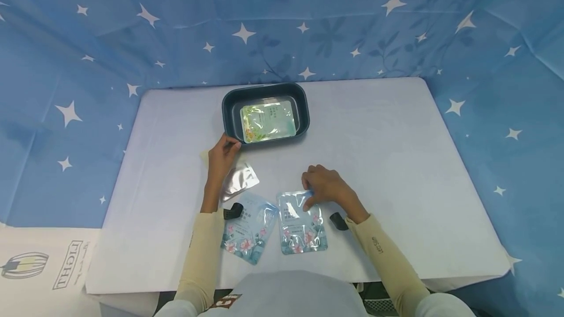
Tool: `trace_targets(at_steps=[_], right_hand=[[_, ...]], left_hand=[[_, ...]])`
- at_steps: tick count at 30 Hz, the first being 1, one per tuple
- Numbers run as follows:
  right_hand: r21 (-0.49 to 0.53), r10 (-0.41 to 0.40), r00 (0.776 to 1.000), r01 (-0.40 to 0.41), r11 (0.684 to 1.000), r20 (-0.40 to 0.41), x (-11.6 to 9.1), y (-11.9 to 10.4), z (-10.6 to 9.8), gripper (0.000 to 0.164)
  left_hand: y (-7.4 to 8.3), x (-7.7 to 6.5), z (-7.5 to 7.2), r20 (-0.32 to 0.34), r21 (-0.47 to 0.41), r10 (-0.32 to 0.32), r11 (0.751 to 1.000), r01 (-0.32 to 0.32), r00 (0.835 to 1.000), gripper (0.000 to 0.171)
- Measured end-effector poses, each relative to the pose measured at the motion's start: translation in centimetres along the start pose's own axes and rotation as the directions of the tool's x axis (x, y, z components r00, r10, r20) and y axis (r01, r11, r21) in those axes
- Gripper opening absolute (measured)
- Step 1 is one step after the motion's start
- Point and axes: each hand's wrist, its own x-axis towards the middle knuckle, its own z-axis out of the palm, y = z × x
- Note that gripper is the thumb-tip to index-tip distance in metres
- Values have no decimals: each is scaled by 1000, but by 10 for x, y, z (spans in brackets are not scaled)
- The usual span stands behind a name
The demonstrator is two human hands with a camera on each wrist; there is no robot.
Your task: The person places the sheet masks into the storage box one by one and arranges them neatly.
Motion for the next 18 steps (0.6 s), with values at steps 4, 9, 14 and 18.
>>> trace_targets(at_steps=[4,9,14,18], right_hand=[[-7,-9,1000,9,1000,4,0,1,0,53],[30,-24,1000,25,999,-6,1,6,2,50],[89,-39,999,41,995,-15,2,9,1,44],[121,-76,997,79,990,-32,2,11,-2,36]], left_hand=[[-1,0,1,-24,-2,27,1000,-27,999,19],[-1,0,1,-10,-15,25,1000,-26,1000,19],[-2,1,0,12,-5,-14,1000,14,1000,22],[-1,1,0,12,-2,-38,999,38,999,22]])
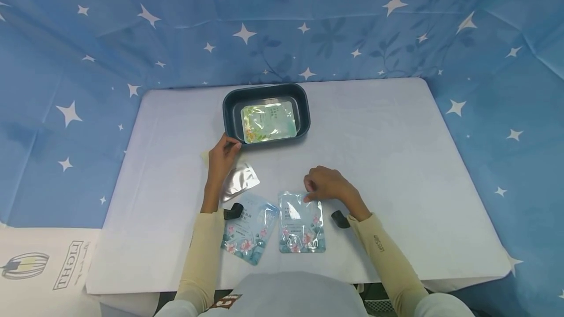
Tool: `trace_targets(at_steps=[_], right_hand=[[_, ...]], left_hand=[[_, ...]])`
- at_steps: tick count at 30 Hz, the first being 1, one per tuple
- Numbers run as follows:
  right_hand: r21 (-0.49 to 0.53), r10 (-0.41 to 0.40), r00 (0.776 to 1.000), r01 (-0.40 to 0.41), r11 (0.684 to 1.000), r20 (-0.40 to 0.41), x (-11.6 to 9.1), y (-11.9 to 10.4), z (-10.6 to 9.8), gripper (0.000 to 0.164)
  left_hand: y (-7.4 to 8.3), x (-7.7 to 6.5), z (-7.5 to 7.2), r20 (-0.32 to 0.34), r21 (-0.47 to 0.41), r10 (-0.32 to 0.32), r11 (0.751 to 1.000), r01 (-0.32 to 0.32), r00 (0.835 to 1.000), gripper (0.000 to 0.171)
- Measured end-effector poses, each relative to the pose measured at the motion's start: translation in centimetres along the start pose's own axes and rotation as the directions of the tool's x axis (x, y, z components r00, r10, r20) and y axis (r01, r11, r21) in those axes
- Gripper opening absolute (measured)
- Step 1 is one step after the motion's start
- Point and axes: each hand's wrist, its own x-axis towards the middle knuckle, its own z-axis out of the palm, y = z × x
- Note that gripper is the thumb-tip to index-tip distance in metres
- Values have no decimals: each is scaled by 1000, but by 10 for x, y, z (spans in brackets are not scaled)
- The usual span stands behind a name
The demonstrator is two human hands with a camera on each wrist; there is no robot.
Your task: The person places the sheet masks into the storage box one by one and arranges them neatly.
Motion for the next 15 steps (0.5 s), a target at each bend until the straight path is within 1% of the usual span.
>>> trace_targets(at_steps=[4,8,12,15], right_hand=[[37,-18,1000,19,999,-23,1,3,0,33],[85,-11,998,17,996,-66,3,9,3,31],[154,15,993,4,988,-120,4,13,5,26],[198,23,985,12,980,-174,3,16,7,23]], left_hand=[[-1,0,0,4,-1,-5,1000,5,1000,21],[-1,0,1,0,4,-4,1000,4,1000,20],[0,0,0,-3,1,-1,1000,1,1000,20],[0,0,0,-4,-5,5,1000,-5,1000,20]])
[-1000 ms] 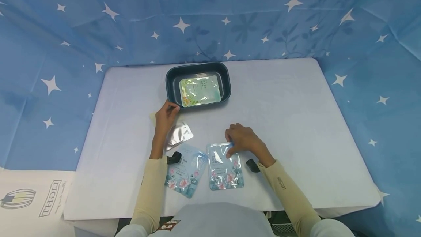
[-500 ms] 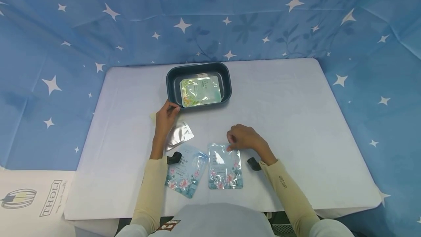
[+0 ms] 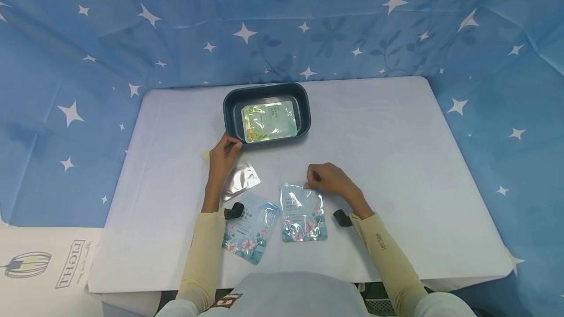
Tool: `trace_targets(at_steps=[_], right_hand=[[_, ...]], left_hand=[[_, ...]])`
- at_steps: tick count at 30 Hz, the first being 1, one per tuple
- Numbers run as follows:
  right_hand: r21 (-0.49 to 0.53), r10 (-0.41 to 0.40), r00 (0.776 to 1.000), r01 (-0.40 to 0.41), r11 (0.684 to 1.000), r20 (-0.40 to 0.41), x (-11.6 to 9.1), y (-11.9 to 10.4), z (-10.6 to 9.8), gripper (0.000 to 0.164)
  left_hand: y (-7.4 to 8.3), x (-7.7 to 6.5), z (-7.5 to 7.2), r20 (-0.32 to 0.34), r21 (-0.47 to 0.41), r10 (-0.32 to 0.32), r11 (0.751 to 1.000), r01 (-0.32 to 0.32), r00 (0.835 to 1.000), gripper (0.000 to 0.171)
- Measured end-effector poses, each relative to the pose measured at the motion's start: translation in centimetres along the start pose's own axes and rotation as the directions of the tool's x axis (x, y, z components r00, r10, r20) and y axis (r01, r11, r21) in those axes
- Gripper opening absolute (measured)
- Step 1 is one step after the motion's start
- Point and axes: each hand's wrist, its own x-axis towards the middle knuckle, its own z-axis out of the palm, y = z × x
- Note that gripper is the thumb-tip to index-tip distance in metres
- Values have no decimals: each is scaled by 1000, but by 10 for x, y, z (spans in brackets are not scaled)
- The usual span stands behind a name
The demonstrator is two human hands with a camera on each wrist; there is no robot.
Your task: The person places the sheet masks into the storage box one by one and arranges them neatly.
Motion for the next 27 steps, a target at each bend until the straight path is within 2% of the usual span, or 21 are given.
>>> trace_targets(at_steps=[6,10,13,16,20,23,27], right_hand=[[67,44,994,-37,997,-103,0,4,0,22],[180,98,983,-70,981,-154,2,7,3,18],[254,162,966,-109,961,-200,2,7,5,19],[291,257,937,-184,939,-236,2,8,8,25],[347,380,887,-280,895,-263,2,11,11,32],[385,441,853,-321,865,-280,3,12,10,40],[440,493,829,-351,827,-264,3,14,8,51]], left_hand=[[0,0,-1,2,2,-4,1000,4,1000,20],[0,0,0,3,0,-21,1000,21,1000,19],[0,0,0,0,-6,-28,1000,28,1000,19],[0,-1,0,1,-9,-22,1000,22,1000,19],[0,-2,0,0,-9,-7,1000,7,1000,19],[-1,-2,0,-3,-3,-3,1000,3,1000,19],[-1,0,-1,-2,15,-3,1000,3,1000,18]])
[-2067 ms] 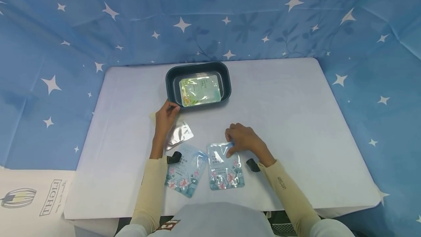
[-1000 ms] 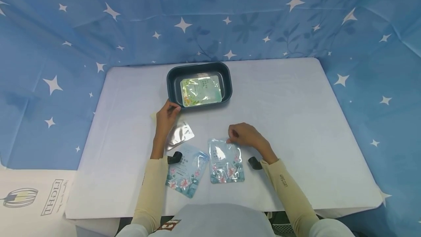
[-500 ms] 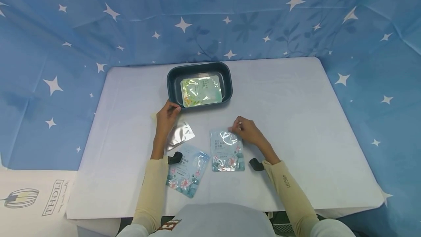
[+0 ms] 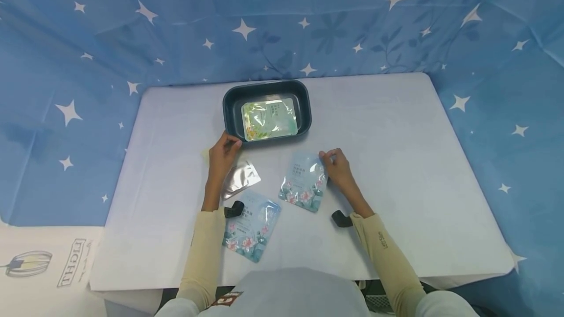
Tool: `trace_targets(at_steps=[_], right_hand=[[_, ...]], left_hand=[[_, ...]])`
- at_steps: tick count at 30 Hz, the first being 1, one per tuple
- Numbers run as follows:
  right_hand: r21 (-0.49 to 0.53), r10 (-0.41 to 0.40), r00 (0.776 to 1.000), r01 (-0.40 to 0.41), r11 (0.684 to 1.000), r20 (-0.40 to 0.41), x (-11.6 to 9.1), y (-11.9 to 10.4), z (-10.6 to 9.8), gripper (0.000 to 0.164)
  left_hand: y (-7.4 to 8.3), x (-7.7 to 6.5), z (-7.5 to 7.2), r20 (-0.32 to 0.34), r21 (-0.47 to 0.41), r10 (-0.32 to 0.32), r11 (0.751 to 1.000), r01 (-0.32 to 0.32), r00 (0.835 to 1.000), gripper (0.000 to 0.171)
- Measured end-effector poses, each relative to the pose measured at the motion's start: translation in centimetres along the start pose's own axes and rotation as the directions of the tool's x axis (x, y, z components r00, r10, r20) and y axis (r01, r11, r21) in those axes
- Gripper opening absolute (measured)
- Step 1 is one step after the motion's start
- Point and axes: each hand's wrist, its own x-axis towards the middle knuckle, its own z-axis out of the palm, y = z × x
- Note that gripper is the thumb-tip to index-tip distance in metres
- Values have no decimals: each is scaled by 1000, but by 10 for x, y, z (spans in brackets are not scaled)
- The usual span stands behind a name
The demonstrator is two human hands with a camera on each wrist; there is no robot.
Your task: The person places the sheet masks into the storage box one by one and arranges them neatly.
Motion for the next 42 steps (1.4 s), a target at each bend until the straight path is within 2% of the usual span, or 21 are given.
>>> trace_targets(at_steps=[3,6,8,11,15,18,22,27,32,36,42], right_hand=[[95,47,998,-52,994,52,1,-3,-2,57],[214,92,986,-120,969,137,0,-8,-4,69],[274,100,976,-152,950,195,-1,-11,-5,75],[332,77,964,-161,930,254,-3,-14,-6,70],[339,41,959,-139,930,282,-4,-15,-7,50],[319,40,955,-137,938,294,-3,-15,-6,44],[304,37,944,-142,942,328,-3,-15,-7,46],[351,-14,930,-124,928,367,0,-16,-12,48],[392,-71,938,-73,917,340,5,-21,-20,50],[478,-50,956,-98,873,288,9,-26,-25,53],[608,48,969,-190,771,243,16,-37,-24,60]], left_hand=[[0,2,0,1,4,2,1000,-2,1000,18],[1,4,-1,1,-4,1,1000,-1,1000,18],[2,4,-1,0,-9,-7,1000,7,1000,18],[2,4,-1,-5,-13,-25,1000,25,1000,17],[3,4,-1,-8,-16,-40,999,40,999,18],[3,3,-2,-3,-19,-42,999,42,999,20],[3,1,-2,5,-15,-43,999,43,999,22],[3,0,-2,4,-10,-41,999,41,999,21],[3,0,-2,-6,-22,-32,999,32,999,21],[3,0,-1,0,-18,-34,999,34,999,22],[2,0,-3,-4,8,-22,1000,22,1000,19]])
